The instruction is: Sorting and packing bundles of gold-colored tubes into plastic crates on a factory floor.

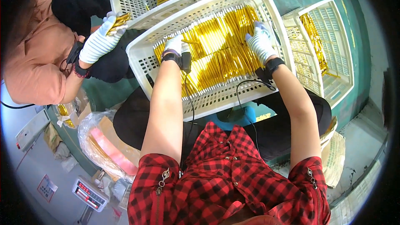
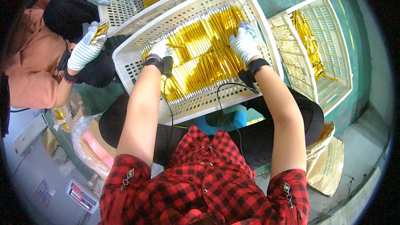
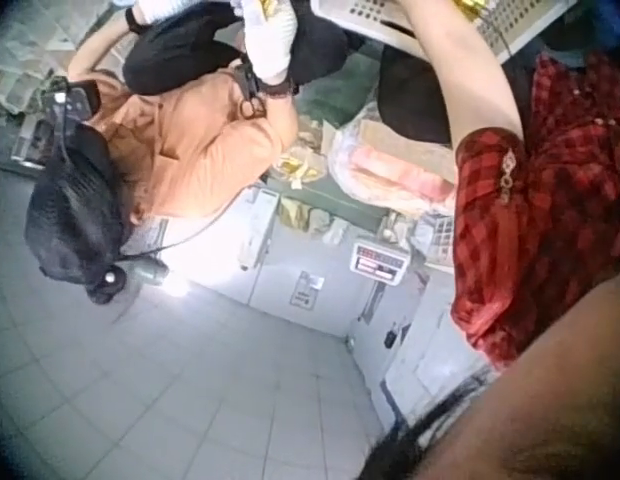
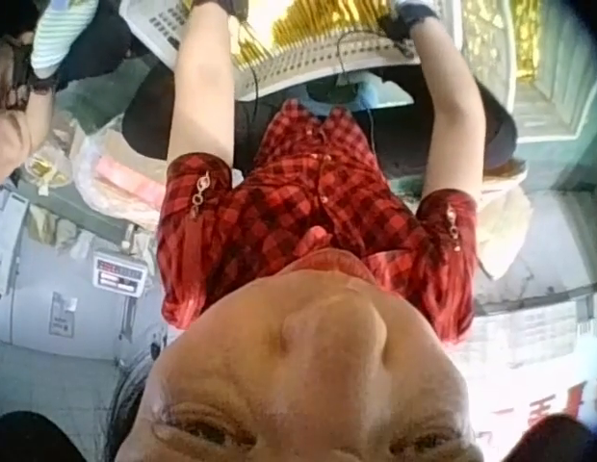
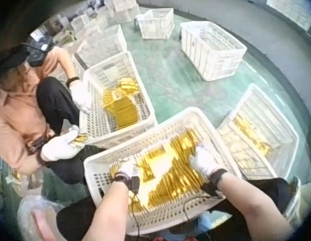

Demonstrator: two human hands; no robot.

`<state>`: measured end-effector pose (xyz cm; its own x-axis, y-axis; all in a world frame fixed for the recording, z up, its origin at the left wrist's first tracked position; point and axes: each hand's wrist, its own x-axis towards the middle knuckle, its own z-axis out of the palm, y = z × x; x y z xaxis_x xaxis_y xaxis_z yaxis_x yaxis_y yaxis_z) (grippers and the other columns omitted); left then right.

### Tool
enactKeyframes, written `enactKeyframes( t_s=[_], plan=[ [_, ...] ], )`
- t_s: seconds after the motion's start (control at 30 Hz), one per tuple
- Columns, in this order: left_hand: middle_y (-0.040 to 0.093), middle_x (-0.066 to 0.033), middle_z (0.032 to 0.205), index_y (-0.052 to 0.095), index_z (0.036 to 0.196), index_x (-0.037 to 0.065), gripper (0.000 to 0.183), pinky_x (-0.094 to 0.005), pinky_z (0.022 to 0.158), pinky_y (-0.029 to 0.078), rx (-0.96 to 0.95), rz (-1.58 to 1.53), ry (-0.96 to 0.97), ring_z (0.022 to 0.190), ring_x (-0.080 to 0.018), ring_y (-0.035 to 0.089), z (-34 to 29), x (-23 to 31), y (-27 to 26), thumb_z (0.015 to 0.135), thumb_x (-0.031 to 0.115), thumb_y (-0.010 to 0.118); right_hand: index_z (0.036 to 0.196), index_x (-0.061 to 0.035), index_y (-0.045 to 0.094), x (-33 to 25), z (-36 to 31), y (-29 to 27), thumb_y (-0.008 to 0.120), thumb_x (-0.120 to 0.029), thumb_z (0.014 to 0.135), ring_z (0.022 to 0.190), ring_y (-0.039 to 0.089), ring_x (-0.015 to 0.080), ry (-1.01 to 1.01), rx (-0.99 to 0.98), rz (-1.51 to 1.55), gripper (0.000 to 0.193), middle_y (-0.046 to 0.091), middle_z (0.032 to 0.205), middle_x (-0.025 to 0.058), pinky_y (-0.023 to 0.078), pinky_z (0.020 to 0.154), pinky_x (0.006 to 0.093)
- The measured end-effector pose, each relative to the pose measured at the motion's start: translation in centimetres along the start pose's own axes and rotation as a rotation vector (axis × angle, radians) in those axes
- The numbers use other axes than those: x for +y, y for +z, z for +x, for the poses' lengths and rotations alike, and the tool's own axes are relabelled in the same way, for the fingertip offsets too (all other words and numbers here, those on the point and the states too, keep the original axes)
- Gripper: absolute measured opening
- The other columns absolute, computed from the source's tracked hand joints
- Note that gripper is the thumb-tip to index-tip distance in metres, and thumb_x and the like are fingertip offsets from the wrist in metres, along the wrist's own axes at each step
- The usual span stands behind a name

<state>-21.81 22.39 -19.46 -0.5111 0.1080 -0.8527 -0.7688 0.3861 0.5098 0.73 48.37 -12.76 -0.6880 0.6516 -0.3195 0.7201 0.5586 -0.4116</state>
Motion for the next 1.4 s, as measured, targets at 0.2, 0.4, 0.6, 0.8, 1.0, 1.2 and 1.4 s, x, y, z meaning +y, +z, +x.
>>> enactKeyframes(
  t_s=[0.2,0.4,0.6,0.8,1.0,1.2,1.4],
  plan=[
    [0.064,-0.0103,0.085,0.062,0.090,0.007,0.027,-0.0383,0.064,0.054,-0.199,-0.229,0.041,0.075,-0.0227,0.063,-3.1,-3.4,1.5,0.087,0.034,0.064,0.144,0.0033,0.028,-1.6,3.9,0.9,0.064,-0.035,0.083,0.140,0.029,0.0358,0.108,-0.086,-0.150,0.080,0.032,0.149,0.0245,0.024,0.115,0.0395],
    [0.060,-0.0058,0.091,0.054,0.104,0.006,0.019,-0.0353,0.065,0.051,-0.250,-0.346,0.129,0.075,-0.0240,0.060,-8.0,-3.0,12.1,0.090,0.016,0.063,0.143,0.0024,0.031,-4.2,4.7,0.3,0.075,-0.040,0.075,0.132,0.041,0.0351,0.245,-0.054,-0.175,0.091,0.042,0.141,0.0230,0.033,0.110,0.0411],
    [0.054,-0.0027,0.085,0.049,0.100,0.014,0.010,-0.0333,0.056,0.042,-0.353,-0.412,0.084,0.065,-0.0178,0.051,-5.6,-2.1,15.4,0.093,0.016,0.057,0.141,0.0008,0.036,-1.2,6.6,0.9,0.077,-0.042,0.071,0.132,0.041,0.0354,0.160,-0.159,0.022,0.092,0.044,0.140,0.0229,0.034,0.110,0.0399],
    [0.062,-0.0105,0.099,0.057,0.112,0.007,0.024,-0.0396,0.074,0.048,-0.072,0.465,0.857,0.081,-0.0293,0.059,0.6,-3.6,14.0,0.096,0.022,0.048,0.143,-0.0018,0.035,-6.5,4.5,2.8,0.070,-0.047,0.078,0.134,0.038,0.0388,-0.005,-0.029,0.069,0.086,0.042,0.142,0.0257,0.029,0.111,0.0451],
    [0.062,-0.0122,0.118,0.059,0.122,0.001,0.048,-0.0323,0.100,0.036,-0.327,-0.050,0.257,0.111,-0.0206,0.053,-5.5,0.2,17.6,0.094,0.040,0.055,0.139,0.0042,0.040,-3.5,4.2,3.8,0.070,-0.047,0.079,0.129,0.044,0.0382,-0.014,-0.059,0.203,0.084,0.049,0.135,0.0277,0.034,0.109,0.0403],
    [0.057,-0.0110,0.127,0.057,0.128,0.005,0.052,-0.0333,0.099,0.036,-0.441,-0.249,0.173,0.114,-0.0212,0.051,-8.0,0.7,17.0,0.090,0.041,0.063,0.137,0.0047,0.043,-4.7,3.4,1.0,0.073,-0.048,0.074,0.123,0.051,0.0381,0.055,-0.149,0.305,0.087,0.053,0.131,0.0281,0.039,0.105,0.0387],
    [0.045,-0.0141,0.141,0.023,0.145,-0.006,0.094,-0.0341,0.107,0.027,-0.493,-0.380,0.135,0.129,-0.0231,0.039,-10.8,-0.2,16.2,0.082,0.042,0.073,0.123,-0.0023,0.057,-4.7,1.2,-2.2,0.076,-0.041,0.073,0.105,0.063,0.0363,-0.136,-0.145,0.445,0.065,0.066,0.109,0.0234,0.049,0.089,0.0384]
  ],
)
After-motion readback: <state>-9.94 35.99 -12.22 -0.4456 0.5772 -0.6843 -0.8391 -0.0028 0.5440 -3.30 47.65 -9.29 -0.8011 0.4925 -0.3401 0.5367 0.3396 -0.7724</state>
